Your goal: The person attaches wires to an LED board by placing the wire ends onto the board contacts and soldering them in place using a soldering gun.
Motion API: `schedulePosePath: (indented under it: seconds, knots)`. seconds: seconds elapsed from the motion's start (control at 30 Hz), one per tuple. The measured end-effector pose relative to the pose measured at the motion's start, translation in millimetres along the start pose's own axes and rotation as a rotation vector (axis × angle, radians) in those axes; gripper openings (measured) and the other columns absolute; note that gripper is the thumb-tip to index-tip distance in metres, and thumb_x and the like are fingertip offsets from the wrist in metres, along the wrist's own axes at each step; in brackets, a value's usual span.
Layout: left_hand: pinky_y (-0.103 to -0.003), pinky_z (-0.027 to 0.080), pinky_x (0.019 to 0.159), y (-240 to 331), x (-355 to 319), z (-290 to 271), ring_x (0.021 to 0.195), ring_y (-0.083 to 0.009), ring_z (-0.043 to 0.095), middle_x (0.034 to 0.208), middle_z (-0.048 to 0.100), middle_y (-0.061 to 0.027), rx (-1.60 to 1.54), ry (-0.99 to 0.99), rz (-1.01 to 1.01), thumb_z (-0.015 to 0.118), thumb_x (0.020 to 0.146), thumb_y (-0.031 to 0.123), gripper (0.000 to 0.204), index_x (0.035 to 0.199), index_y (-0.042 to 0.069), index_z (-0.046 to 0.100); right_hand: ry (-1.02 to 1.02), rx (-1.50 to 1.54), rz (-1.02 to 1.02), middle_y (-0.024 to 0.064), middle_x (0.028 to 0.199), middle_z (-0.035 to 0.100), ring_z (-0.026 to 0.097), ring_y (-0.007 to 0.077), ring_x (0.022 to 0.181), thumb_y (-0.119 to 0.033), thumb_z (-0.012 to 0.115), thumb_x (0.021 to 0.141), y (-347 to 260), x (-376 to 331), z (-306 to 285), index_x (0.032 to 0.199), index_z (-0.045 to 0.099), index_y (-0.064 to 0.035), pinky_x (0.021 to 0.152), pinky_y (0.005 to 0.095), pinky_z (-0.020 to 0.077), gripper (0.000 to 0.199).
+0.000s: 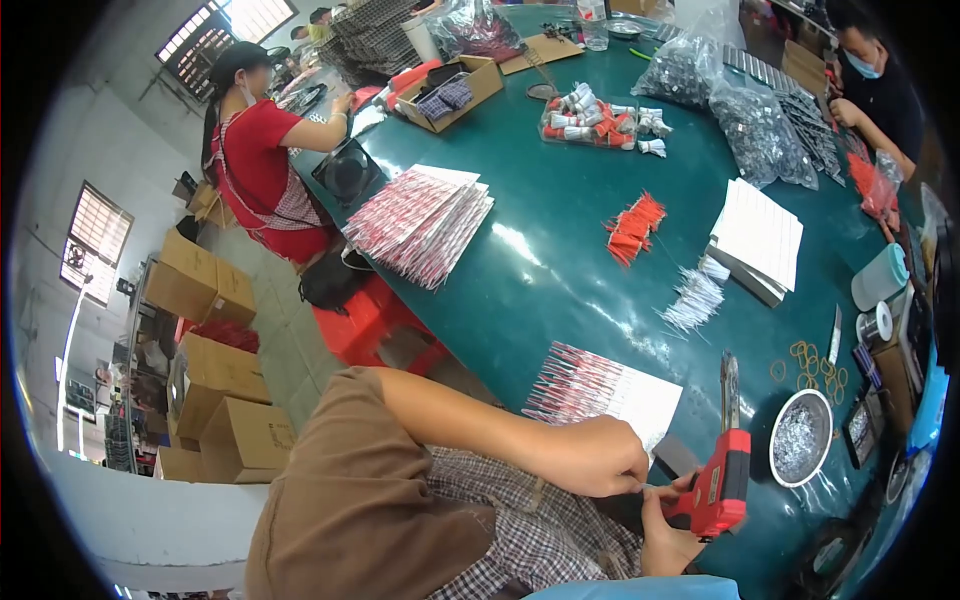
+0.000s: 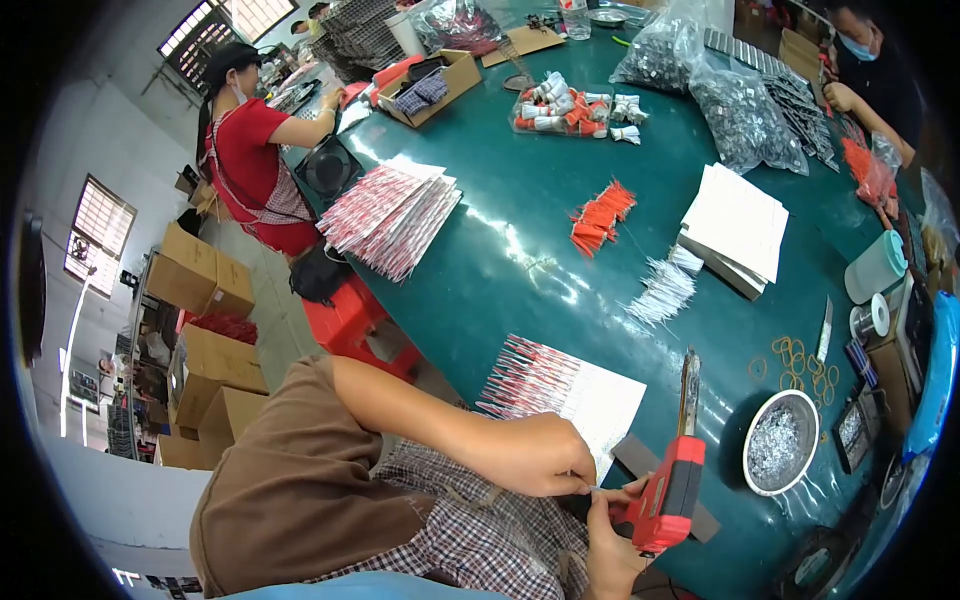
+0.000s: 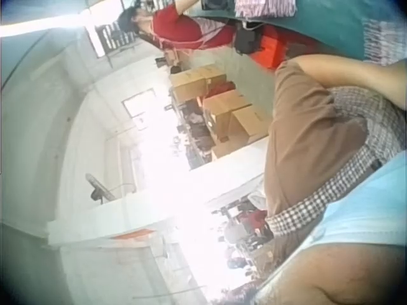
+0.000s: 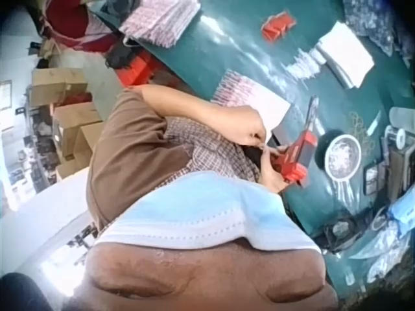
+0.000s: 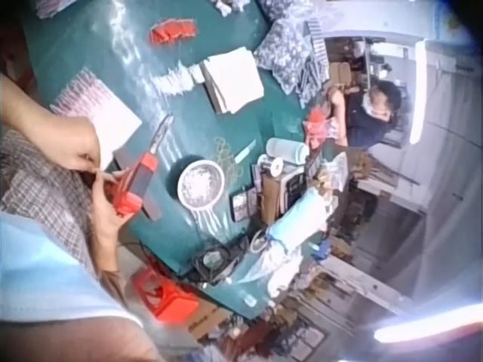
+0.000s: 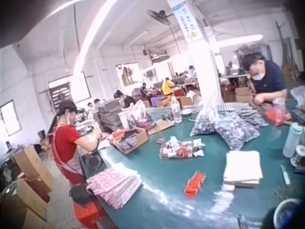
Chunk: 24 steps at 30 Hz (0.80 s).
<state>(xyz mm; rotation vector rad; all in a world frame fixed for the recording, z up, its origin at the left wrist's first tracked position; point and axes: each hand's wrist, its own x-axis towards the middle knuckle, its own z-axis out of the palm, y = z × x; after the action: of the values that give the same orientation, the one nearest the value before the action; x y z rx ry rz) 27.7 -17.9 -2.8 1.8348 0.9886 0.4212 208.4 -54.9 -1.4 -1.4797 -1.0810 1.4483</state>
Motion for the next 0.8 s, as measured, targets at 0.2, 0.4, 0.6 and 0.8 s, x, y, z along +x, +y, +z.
schedulePosePath:
  seconds: [0.2, 0.4, 0.6, 0.8]
  knots:
    - [-0.04, 0.049, 0.062, -0.8, 2.4, -2.6, 0.067, -0.0344, 0.062, 0.07, 0.063, -0.0177, 0.011, -0.001, -0.008, 0.06, 0.072, 0.014, 0.015, 0.075, 0.002, 0.068, 0.004, 0.005, -0.024, 0.0074, 0.099, 0.045, 0.055, 0.0128, 0.081, 0.013, 0.066, 0.069, 9.3, 1.7, -0.6, 0.121, 0.035, 0.0, 0.071, 0.0238, 0.0465, 0.062]
    - [-0.041, 0.049, 0.061, -6.6, 5.2, -7.9, 0.066, -0.034, 0.062, 0.069, 0.063, -0.0177, -0.018, -0.018, 0.001, 0.06, 0.073, 0.015, 0.016, 0.076, 0.002, 0.068, -0.017, 0.028, -0.134, 0.0076, 0.097, 0.048, 0.057, 0.0119, 0.075, 0.016, 0.066, 0.068, 17.7, 9.2, -0.6, 0.118, 0.04, 0.0009, 0.069, 0.0234, 0.0466, 0.058]
    - [-0.041, 0.049, 0.061, -9.3, 1.1, -14.6, 0.065, -0.034, 0.062, 0.069, 0.063, -0.0181, -0.054, -0.026, 0.001, 0.059, 0.075, 0.015, 0.017, 0.079, 0.001, 0.067, -0.049, 0.04, -0.12, 0.0077, 0.097, 0.048, 0.057, 0.0119, 0.074, 0.019, 0.063, 0.066, 7.7, 12.5, 3.1, 0.122, 0.039, 0.001, 0.068, 0.0232, 0.0466, 0.063]
    - [-0.042, 0.049, 0.063, -9.2, -5.6, -14.4, 0.067, -0.0346, 0.062, 0.071, 0.063, -0.0191, -0.064, -0.029, 0.014, 0.059, 0.076, 0.015, 0.017, 0.079, 0.0, 0.067, -0.051, 0.053, -0.1, 0.0073, 0.098, 0.048, 0.056, 0.0114, 0.075, 0.019, 0.062, 0.066, 6.7, 9.0, 7.4, 0.123, 0.04, 0.0008, 0.066, 0.0233, 0.0476, 0.064]
